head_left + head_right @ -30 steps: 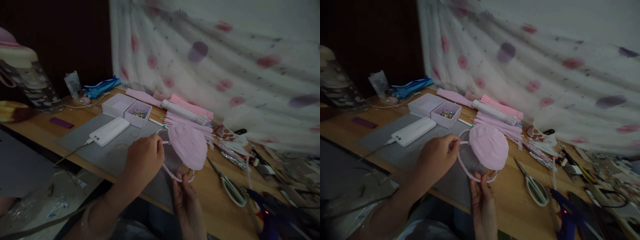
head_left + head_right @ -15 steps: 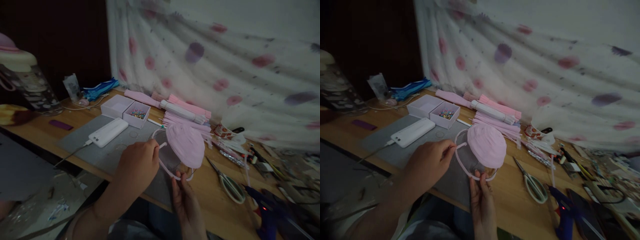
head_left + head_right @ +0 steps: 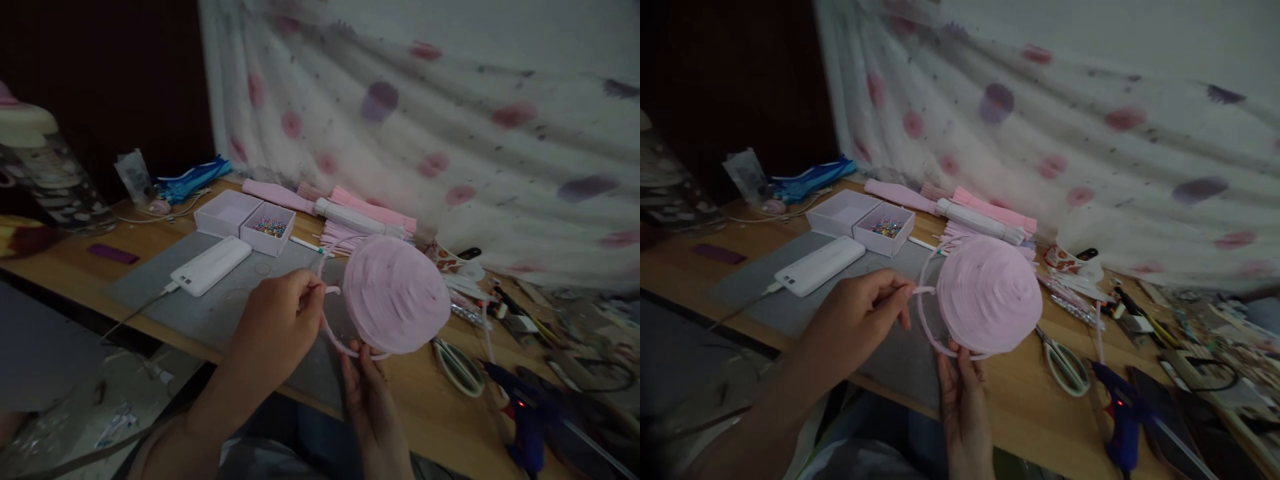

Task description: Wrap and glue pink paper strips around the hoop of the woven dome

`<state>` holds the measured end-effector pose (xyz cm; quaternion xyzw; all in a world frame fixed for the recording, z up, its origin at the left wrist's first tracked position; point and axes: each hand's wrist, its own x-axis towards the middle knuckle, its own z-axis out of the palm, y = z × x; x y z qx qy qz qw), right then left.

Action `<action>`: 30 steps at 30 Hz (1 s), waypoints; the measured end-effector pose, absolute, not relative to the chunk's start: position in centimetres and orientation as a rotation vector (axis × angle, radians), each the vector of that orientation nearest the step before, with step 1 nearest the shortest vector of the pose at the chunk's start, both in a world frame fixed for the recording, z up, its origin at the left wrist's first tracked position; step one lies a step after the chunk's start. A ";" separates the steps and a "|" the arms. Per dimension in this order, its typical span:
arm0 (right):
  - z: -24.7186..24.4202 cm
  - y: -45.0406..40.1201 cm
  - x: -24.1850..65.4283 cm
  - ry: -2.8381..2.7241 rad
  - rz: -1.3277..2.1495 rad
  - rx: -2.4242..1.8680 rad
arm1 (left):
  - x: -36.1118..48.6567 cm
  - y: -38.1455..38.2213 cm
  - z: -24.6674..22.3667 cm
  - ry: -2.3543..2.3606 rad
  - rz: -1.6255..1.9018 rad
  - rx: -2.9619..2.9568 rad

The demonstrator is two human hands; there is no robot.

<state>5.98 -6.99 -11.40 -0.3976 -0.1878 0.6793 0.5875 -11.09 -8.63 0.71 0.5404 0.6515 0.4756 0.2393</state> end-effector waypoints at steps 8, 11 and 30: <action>-10.2 -7.2 5.5 -0.313 1.599 -0.906 | -10.1 -8.5 0.1 1.342 1.432 1.118; -9.2 -7.0 5.5 -0.270 1.574 -0.844 | -9.8 -7.9 -0.2 1.275 1.462 1.092; -9.3 -7.2 11.6 -0.794 1.925 -1.043 | -6.1 -9.9 -5.2 0.932 1.374 0.742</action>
